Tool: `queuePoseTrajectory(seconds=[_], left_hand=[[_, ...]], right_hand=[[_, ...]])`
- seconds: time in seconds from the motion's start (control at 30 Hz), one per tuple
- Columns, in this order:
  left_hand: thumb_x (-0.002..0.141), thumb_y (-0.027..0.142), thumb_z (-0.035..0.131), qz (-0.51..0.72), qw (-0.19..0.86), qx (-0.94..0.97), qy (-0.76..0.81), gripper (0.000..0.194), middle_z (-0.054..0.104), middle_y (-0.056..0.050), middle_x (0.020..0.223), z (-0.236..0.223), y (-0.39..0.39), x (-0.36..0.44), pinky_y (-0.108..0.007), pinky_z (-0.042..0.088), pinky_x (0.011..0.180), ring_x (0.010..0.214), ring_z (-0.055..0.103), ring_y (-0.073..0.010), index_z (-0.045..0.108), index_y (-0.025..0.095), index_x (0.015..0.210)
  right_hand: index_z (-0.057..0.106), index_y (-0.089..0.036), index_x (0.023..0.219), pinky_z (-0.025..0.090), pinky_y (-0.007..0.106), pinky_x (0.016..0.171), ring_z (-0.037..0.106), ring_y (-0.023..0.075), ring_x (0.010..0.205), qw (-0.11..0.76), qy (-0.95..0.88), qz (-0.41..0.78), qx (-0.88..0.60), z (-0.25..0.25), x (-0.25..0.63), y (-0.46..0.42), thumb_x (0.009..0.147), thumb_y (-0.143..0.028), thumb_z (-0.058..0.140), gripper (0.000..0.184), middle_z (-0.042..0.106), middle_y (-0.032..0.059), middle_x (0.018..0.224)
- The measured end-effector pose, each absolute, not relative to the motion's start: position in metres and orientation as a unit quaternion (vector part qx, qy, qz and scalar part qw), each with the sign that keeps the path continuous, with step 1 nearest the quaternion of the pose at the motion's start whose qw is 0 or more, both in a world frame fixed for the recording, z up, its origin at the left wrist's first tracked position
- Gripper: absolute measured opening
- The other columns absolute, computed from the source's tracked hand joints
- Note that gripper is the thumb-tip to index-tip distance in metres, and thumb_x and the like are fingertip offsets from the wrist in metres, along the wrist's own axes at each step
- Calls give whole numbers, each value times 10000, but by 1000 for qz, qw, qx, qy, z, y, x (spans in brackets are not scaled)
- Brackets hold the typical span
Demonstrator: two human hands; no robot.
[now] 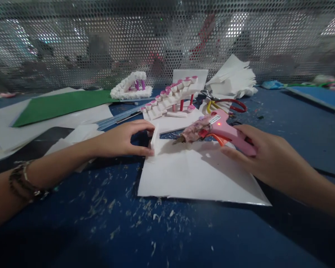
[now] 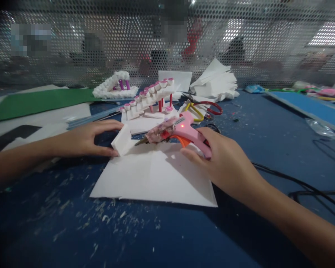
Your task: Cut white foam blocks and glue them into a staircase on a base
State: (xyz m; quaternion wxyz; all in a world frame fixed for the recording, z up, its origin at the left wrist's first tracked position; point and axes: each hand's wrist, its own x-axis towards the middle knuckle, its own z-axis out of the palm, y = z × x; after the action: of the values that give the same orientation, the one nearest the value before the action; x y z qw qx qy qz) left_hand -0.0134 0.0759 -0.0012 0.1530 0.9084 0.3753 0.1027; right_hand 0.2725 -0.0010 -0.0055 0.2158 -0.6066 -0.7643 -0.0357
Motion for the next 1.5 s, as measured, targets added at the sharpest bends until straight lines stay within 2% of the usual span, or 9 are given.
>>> queuePoseTrajectory(seconds=[0.33,0.47,0.8,1.07,1.27,1.5], left_hand=[[642,555,551,102,154,907,378,567,543,-70,1102,0,75,-11,-316,339,899,1057,471,-248,539,161,1050],[632,569,540,93,153,906,384,580,546,-66,1116,2,74,-11,-339,328,907,1070,463,-263,543,181,1063],[656,586,543,95,134,911,377,572,549,-57,1128,1,75,-13,-296,348,879,1082,463,-260,546,190,1068],[666,592,531,97,130,915,370,579,547,-62,1130,-1,76,-14,-307,337,895,1080,459,-260,534,184,1077],[665,591,532,95,134,916,366,584,547,-62,1123,0,75,-13,-308,334,896,1072,464,-257,534,178,1078],[664,577,534,95,137,914,370,561,546,-64,1125,0,75,-13,-313,338,885,1057,476,-256,543,182,1063]], right_hand=[[215,-231,565,209,241,401,313,93,386,187,-769,-22,-610,-4,252,15,725,-424,507,385,358,-53,452],[220,-229,564,214,236,405,326,92,383,173,-758,-27,-629,-2,246,22,723,-421,517,388,366,-54,446],[213,-226,584,218,241,438,338,96,437,160,-765,-55,-622,-5,243,24,736,-429,503,384,400,-34,512],[273,-224,607,235,235,441,358,106,465,140,-761,-62,-631,-7,242,26,738,-492,481,364,452,-16,564],[401,-210,692,247,237,446,403,127,487,133,-759,-97,-630,-4,238,26,749,-490,459,292,505,7,591],[486,-194,766,277,255,458,473,168,550,129,-755,-122,-631,-4,236,28,725,-585,438,396,575,52,670]])
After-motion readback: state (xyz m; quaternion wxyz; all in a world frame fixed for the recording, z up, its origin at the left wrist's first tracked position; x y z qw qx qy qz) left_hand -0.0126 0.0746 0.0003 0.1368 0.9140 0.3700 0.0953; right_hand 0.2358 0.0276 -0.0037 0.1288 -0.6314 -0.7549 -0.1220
